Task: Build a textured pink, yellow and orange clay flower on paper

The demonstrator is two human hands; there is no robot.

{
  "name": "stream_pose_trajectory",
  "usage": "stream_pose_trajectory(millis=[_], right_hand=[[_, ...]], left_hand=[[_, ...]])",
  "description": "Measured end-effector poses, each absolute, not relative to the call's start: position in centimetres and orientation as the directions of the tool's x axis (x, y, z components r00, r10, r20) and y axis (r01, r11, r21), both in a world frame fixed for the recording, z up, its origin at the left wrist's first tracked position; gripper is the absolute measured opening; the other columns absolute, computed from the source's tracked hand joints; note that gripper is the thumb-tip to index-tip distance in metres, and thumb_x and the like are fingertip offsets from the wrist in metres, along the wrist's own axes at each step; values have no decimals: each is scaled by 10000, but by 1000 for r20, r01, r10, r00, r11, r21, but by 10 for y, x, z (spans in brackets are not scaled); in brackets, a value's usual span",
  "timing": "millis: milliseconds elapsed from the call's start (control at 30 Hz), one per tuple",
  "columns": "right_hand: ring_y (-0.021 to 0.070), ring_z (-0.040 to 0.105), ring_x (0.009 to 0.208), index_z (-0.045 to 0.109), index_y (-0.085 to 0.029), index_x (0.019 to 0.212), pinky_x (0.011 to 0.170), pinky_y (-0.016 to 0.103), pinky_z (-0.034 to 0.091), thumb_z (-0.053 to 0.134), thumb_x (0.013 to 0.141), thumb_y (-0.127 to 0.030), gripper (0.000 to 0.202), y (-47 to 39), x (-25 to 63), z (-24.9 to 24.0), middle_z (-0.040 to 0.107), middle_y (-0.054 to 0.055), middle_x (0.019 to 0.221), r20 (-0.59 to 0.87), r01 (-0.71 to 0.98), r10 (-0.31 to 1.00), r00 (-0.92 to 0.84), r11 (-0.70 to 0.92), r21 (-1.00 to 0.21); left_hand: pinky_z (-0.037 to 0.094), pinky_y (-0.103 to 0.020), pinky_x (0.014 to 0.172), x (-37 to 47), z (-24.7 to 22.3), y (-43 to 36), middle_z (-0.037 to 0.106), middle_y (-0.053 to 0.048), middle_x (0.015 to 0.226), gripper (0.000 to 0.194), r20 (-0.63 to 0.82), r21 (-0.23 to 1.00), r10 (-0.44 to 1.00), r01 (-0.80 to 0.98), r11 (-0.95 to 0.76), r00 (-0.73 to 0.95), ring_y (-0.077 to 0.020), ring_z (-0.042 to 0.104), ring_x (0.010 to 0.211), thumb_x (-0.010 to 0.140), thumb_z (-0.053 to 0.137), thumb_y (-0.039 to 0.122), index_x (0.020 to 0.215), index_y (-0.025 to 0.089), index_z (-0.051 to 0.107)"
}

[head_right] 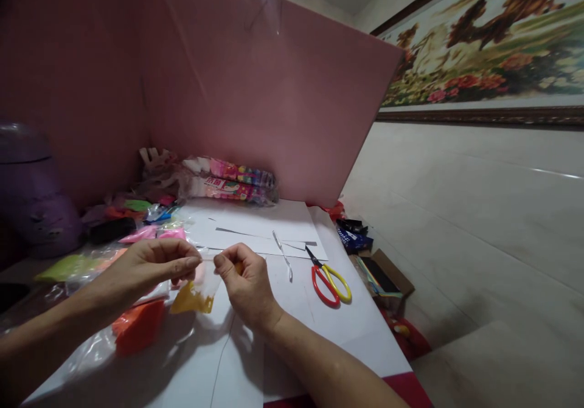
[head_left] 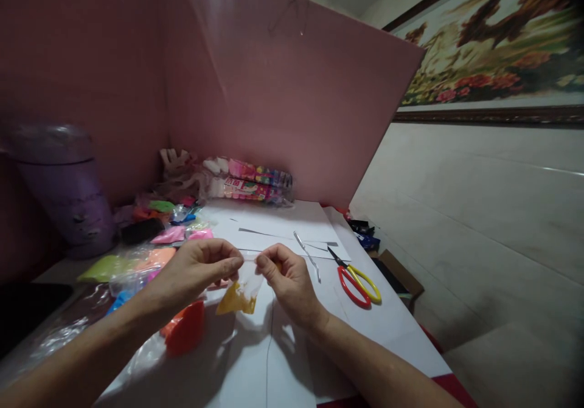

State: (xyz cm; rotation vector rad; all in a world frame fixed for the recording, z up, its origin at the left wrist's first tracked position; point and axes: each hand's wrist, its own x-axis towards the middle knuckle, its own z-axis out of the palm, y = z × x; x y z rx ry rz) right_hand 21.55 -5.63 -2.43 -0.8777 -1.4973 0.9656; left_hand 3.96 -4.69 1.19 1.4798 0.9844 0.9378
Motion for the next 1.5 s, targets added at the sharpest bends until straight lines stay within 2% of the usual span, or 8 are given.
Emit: stream_pose_trajectory(millis=[200,500,700,867,1133,1333,1500], right_hand=[[81,366,505,576,-157,706,490,224,295,607,830,-336,220,-57,216,-22,530,-27,594,381,55,917,-118,389,-920],[104,464,560,587,-155,711,553,244,366,603,825,-304,188,-59,214,-22,581,1,630,403,102,911,-89,411,-906],[107,463,566,583,-160,713,556,248,366,590,835,-300,187,-57,215,-25,583,4,647,436,105,896,-85,444,-890],[106,454,572,590,-160,739,556,244,364,613,824,-318,181,-58,215,-26,565,-5,647,428,75,892,-144,441,-894],[87,361,523,568,-157,704,491,224,301,608,823,-345,226,-64,213,-24,485,-33,595,453,152,873,-184,480,-864],[91,367,527,561,-162,698,495,229,303,600,821,-330,212,-64,214,-22,490,-29,600,444,157,877,-185,473,-867],[93,367,517,567,-166,693,489,231,297,614,800,-319,192,-59,218,-20,493,-31,582,416,128,903,-106,427,-895]], left_hand=[[404,-207,539,39,11,-47,595,17,598,229,56,985,933,132,-110,356,-100,489,555,691,692,381,663,159,644],[384,-201,510,41,5,-47,567,24,581,244,121,977,926,121,-174,358,-96,468,535,707,673,386,644,156,626],[412,-210,558,42,2,-47,622,6,694,241,60,994,929,66,-90,366,-122,535,639,680,722,367,796,165,659],[359,-208,521,44,6,-49,583,13,609,227,137,968,924,151,-202,358,-104,473,566,717,666,373,682,150,638],[357,-215,523,43,1,-50,548,27,580,195,203,920,900,238,-310,387,-111,464,562,745,608,336,661,160,624],[379,-227,539,45,1,-50,581,12,595,185,183,944,909,191,-268,374,-126,496,574,733,635,337,665,165,641],[415,-240,567,43,6,-49,648,-22,666,232,86,987,941,100,-125,326,-147,559,623,685,701,377,725,151,668]])
